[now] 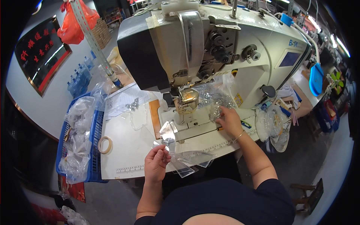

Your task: The person sews a strip of silver sequins onto a clear plastic sheet using a sewing machine. They then use scissors to trim the excess sequin strip and thread. The person repeats this process with another plastic sheet, aligning the sequins and sewing them in place.

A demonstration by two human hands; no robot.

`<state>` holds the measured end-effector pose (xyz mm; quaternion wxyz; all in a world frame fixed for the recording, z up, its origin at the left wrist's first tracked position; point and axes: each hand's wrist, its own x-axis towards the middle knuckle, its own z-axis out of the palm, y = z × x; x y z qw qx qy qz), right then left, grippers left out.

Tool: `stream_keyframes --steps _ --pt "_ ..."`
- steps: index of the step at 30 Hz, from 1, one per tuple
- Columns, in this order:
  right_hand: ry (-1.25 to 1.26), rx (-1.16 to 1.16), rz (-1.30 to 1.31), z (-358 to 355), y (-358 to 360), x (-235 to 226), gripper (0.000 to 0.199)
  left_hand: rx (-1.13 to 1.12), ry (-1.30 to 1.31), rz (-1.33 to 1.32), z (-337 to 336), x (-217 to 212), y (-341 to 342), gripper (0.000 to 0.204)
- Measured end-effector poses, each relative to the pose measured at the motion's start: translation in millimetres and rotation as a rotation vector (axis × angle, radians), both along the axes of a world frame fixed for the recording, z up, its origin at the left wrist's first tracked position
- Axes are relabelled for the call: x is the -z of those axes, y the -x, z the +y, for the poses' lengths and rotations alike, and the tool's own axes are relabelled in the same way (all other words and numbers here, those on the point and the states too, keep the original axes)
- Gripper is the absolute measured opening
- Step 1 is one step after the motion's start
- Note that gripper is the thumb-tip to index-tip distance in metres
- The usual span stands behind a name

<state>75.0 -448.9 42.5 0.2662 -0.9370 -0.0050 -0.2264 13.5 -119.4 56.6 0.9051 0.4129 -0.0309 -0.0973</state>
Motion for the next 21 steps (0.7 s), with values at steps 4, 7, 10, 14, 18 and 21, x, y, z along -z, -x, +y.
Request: stream_keyframes --steps 4,7,10,14,18,21 --pt "0.100 -0.151 -0.215 -2 -2 -14 0.032 0.009 0.027 -0.003 1 0 2 0.020" --pt "0.203 -0.175 -0.461 13 15 -47 0.028 0.014 0.104 0.001 6 4 3 0.020" --pt "0.109 -0.207 -0.362 10 23 -36 0.029 0.026 0.179 -0.023 6 3 2 0.021" --pt "-0.222 -0.390 -0.074 15 32 -24 0.026 0.072 0.203 -0.053 2 2 4 0.021" --pt "-0.537 -0.612 0.310 39 36 -16 0.018 0.221 0.168 -0.115 -5 -9 4 0.020" --pt "-0.673 -0.803 0.482 56 36 -23 0.024 0.392 0.061 -0.141 -19 -20 3 0.022"
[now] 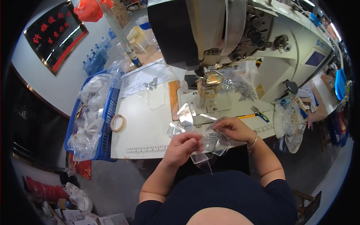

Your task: The person sews a strip of silver sequins onto a clear plastic sheet using a sewing machine. They then use scissors to trim the excess sequin strip and thread. The person repeats this process with another plastic sheet, aligning the sequins and sewing them in place.

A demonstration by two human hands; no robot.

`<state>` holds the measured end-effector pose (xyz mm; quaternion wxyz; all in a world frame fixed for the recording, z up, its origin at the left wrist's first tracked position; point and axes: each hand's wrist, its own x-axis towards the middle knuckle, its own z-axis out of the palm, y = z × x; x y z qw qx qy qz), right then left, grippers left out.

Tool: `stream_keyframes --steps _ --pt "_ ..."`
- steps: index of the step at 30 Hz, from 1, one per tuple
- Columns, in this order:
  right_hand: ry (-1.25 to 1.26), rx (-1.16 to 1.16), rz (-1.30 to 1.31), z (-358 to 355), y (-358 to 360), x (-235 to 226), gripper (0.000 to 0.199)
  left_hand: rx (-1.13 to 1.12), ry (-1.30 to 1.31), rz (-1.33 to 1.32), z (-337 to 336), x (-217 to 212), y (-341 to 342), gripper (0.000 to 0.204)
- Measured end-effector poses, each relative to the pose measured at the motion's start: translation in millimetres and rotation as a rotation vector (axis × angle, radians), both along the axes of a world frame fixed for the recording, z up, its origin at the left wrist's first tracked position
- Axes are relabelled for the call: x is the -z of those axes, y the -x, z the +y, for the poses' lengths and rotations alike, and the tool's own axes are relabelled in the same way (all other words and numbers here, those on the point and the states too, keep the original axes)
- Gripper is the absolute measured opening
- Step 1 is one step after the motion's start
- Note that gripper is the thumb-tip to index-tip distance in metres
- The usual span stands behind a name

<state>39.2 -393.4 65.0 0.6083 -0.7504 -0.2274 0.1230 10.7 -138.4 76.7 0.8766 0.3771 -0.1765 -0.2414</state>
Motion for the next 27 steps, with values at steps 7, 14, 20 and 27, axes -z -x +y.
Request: stream_keyframes --steps 7,14,20,27 --pt "0.315 0.009 -0.330 25 -7 3 0.043 0.168 -0.043 0.033 -22 -28 0 0.024" --pt "-0.179 0.257 0.117 36 -1 -15 0.074 -0.355 -0.432 0.003 -30 -4 -8 0.014" --pt "-0.446 0.162 0.373 37 1 -5 0.031 -0.479 -0.534 -0.027 -28 4 -12 0.012" --pt "-0.340 0.181 0.367 37 1 -6 0.029 -0.395 -0.597 -0.007 -23 2 -18 0.013"
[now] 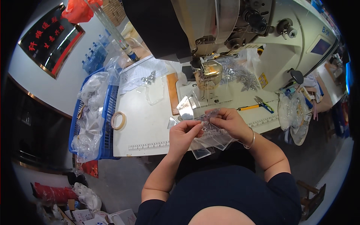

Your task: The person sews a strip of silver sequins onto a clear plastic sheet using a sewing machine. They then use scissors to trim the excess sequin strip and thread. The person repeats this process with another plastic sheet, aligning the sequins and sewing them in place.

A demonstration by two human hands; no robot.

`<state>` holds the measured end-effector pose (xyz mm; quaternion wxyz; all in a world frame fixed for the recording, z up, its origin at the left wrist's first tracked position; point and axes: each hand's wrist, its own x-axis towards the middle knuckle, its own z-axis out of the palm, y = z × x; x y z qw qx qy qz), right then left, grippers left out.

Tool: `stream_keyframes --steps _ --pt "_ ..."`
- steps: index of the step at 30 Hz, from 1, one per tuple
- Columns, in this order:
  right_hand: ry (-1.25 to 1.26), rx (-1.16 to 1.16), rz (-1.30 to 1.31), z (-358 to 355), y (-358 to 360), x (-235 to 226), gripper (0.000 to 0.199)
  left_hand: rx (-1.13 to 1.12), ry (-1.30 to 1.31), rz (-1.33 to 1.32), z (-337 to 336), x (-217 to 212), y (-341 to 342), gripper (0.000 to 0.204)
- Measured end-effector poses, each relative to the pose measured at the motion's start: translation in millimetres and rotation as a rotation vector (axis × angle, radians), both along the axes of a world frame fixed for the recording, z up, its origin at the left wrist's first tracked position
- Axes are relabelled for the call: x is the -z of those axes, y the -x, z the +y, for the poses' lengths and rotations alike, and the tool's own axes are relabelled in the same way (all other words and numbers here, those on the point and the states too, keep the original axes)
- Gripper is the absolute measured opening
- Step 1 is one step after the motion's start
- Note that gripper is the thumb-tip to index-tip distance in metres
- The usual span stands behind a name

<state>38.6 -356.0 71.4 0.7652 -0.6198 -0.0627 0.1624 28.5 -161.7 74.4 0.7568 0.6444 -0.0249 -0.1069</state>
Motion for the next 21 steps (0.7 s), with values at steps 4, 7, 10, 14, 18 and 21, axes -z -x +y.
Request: stream_keyframes --steps 4,7,10,14,18,21 --pt "0.005 0.021 0.065 1 -7 14 0.020 0.050 0.002 -0.008 2 2 -3 0.013" --pt "-0.022 0.062 0.079 6 -5 15 0.013 -0.016 0.017 -0.003 0 7 -1 0.013" --pt "-0.052 0.087 0.079 10 0 9 0.010 -0.043 0.048 0.002 0 13 -1 0.012" --pt "-0.105 0.109 0.049 13 1 14 0.009 -0.045 0.049 0.000 -1 13 -1 0.010" --pt "-0.053 0.096 0.010 12 3 11 0.008 -0.063 0.024 0.004 -2 12 0 0.010" --pt "-0.061 0.104 0.007 13 4 10 0.008 -0.076 0.023 -0.013 -3 11 1 0.009"
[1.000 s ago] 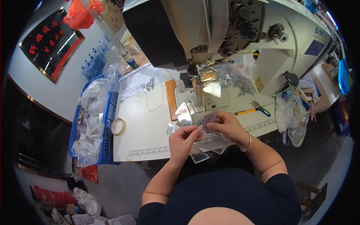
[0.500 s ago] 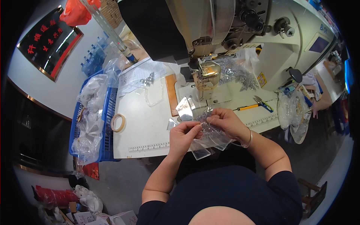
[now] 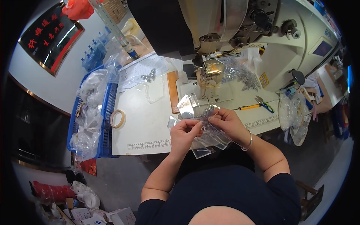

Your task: The person sews a strip of silver sequins onto a clear plastic sheet using a sewing machine. They then use scissors to trim the excess sequin strip and thread. The person repeats this process with another plastic sheet, aligning the sequins and sewing them in place.

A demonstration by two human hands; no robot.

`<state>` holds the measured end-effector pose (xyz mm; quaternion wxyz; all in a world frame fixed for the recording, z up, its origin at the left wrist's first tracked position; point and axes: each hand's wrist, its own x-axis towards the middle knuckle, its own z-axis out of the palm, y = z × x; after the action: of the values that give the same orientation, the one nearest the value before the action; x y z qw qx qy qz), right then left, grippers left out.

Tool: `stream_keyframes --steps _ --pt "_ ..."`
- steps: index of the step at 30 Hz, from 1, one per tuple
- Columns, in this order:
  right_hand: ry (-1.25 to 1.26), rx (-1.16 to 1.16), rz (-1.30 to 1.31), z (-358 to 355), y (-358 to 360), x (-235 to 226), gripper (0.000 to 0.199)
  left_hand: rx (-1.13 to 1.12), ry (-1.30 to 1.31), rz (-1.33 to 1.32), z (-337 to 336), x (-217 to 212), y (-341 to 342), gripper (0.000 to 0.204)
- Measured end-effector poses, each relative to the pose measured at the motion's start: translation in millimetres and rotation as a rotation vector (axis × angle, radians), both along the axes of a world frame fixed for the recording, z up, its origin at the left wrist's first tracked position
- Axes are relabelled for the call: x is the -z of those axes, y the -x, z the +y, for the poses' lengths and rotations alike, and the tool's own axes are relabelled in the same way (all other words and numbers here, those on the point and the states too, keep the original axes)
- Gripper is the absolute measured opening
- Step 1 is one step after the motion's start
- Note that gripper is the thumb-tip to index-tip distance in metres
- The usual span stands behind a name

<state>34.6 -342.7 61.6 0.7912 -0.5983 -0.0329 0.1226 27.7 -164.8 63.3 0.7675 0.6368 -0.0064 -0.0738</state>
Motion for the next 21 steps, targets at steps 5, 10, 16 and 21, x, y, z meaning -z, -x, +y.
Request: stream_keyframes --steps 5,10,16,21 --pt "-0.021 0.000 0.004 -0.9 0.7 5.2 0.009 -0.002 -0.005 -0.008 -0.6 2.5 0.4 0.008" --pt "-0.088 -0.007 0.023 -1.5 0.9 7.1 0.012 0.003 -0.024 -0.015 -0.2 0.7 0.6 0.007" --pt "-0.145 -0.029 0.022 -2.7 0.4 5.6 0.011 -0.007 -0.031 -0.009 -0.6 1.3 0.1 0.009" --pt "-0.150 -0.051 0.022 -5.3 -0.9 7.8 0.014 -0.006 -0.042 -0.018 -0.9 4.9 -0.8 0.009"
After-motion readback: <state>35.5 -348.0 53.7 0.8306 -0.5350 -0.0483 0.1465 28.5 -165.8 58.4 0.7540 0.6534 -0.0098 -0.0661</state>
